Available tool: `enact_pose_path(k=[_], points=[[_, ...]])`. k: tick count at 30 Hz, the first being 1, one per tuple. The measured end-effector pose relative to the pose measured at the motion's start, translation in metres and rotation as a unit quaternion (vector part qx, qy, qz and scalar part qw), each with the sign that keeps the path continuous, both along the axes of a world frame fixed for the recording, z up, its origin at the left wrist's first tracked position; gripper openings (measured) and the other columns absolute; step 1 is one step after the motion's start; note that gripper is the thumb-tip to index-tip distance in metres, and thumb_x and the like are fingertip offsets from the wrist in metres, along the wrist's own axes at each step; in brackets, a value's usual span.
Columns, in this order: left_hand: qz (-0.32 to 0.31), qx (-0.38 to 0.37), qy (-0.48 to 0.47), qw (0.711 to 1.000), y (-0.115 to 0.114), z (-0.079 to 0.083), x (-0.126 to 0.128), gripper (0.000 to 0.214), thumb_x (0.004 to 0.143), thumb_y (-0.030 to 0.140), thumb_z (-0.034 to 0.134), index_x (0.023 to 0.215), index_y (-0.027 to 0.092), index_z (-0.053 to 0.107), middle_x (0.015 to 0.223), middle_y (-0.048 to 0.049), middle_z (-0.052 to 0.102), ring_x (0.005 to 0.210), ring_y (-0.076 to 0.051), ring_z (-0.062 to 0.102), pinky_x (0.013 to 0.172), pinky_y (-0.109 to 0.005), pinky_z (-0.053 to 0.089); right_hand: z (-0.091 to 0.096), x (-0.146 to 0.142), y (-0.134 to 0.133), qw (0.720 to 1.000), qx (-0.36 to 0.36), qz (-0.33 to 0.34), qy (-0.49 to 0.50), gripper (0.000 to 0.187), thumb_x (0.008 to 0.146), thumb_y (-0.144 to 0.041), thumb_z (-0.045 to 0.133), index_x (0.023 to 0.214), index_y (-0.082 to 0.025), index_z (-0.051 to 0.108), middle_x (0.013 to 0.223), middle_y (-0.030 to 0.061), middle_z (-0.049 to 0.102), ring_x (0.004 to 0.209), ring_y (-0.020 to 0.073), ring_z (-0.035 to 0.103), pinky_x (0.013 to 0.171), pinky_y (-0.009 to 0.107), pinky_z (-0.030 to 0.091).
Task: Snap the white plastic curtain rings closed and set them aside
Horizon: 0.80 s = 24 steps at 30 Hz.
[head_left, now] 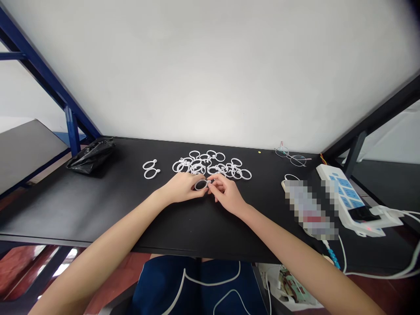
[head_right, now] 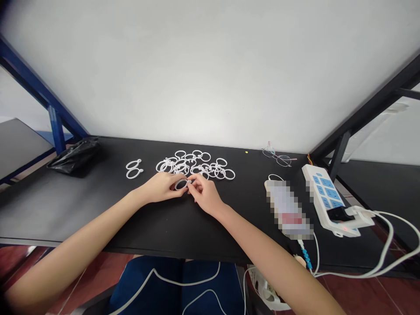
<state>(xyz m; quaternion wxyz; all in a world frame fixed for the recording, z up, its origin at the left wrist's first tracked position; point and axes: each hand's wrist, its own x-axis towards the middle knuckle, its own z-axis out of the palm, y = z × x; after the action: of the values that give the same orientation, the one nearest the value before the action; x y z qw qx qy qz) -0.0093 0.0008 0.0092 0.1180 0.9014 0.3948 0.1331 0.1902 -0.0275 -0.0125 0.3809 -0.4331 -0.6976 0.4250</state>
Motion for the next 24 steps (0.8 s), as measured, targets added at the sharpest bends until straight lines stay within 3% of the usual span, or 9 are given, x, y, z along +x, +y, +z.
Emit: enact_pose_path(k=[10, 16, 24], points=[[0.004, -0.006, 0.005, 1.0, -0.0004, 0.0016, 0.0008, 0.024, 0.089, 0.04, 0.048, 0.094, 0.019, 0.059, 0.062, 0.0019, 0.061, 0.055, -0.014, 0.055, 0.053, -0.022, 0.031, 0.0003, -0.0012, -0.0005, 0.999, 0.025, -0.024, -0.006, 0.014, 0.089, -0.03, 0.055, 0.097, -0.02, 0.06, 0.074, -0.0012, 0.063, 0.047, 0.0083, 0.056, 0.049, 0.023, 0.048], [0.013, 0.006, 0.015, 1.0, 0.0013, -0.001, -0.0002, 0.03, 0.092, 0.045, 0.045, 0.099, 0.019, 0.058, 0.063, 0.0016, 0.062, 0.055, -0.015, 0.057, 0.054, -0.023, 0.031, 0.0008, -0.0015, 0.0, 0.998, 0.027, -0.062, 0.008, 0.01, 0.087, -0.029, 0.056, 0.091, -0.02, 0.059, 0.087, 0.0014, 0.065, 0.052, 0.009, 0.06, 0.05, 0.022, 0.049], [0.011, 0.008, 0.028, 1.0, 0.0021, -0.0018, -0.001, 0.033, 0.093, 0.047, 0.044, 0.101, 0.019, 0.059, 0.063, 0.0008, 0.063, 0.057, -0.015, 0.058, 0.054, -0.023, 0.031, 0.0009, 0.0007, 0.0022, 0.998, 0.002, -0.053, 0.016, 0.011, 0.087, -0.031, 0.057, 0.089, -0.02, 0.059, 0.089, 0.0007, 0.063, 0.054, 0.009, 0.061, 0.052, 0.023, 0.049]])
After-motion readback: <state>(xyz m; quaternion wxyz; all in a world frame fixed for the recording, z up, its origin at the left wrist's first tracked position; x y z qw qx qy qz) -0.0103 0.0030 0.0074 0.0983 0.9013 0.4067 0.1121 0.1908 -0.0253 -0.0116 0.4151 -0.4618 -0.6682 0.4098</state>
